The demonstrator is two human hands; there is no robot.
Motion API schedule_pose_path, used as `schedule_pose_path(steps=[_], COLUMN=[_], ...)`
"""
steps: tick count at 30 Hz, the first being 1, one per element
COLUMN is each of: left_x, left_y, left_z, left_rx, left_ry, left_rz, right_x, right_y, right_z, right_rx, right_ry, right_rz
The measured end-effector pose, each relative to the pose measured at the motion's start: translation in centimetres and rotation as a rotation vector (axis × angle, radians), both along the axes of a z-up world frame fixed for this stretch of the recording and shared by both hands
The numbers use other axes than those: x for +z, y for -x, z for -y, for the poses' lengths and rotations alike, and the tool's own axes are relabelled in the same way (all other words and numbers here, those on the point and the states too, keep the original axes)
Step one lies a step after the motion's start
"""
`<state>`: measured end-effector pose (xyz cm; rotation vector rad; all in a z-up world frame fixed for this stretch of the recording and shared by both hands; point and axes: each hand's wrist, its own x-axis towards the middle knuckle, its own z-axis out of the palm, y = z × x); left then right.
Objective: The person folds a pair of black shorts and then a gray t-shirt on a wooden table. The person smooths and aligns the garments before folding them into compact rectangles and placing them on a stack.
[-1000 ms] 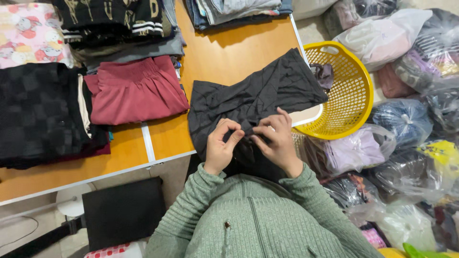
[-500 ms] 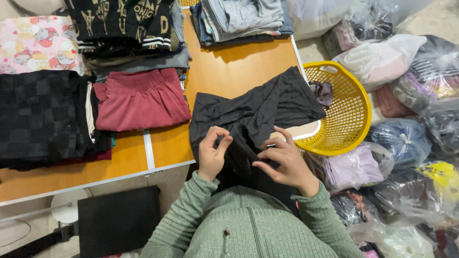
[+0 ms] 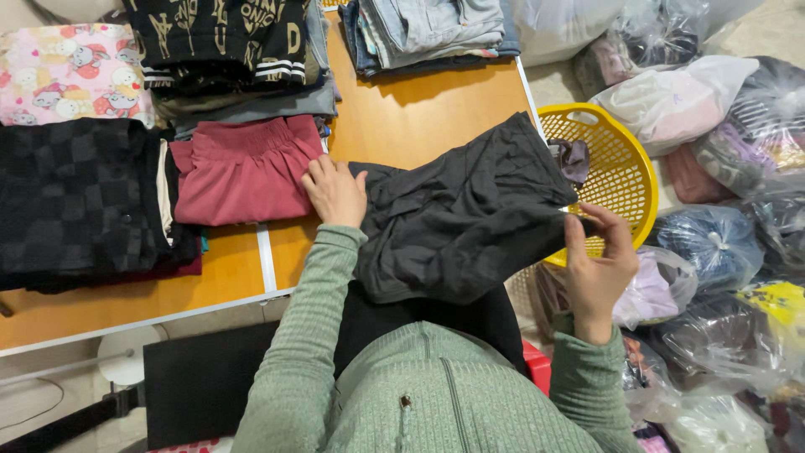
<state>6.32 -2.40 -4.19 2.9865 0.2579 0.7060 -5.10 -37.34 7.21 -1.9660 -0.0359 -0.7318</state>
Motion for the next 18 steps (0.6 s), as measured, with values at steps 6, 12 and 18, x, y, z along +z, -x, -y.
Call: schedule_pose_path(steps=[6,12,18], left_x=[-1.8,-2.2,1.2], left_y=[0.6,2.0,2.0], left_z=[-0.7,-3.9,-6.4], left_rx=[-0.015,-0.065,-0.133], left_ry=[0.071,0.726,1.072], left_rz=[0.007,0.241,0.289], right_x=[-0.5,0.8,3.8], right_y=[0.0,-0.1,-0.7], right_z=[1.6,0.3,-2.4], right_rx=[-0.027,0.229,0.511], right_ry=[-0.052,0.070,0.108], right_rz=[0.014,-0.065,-0.260])
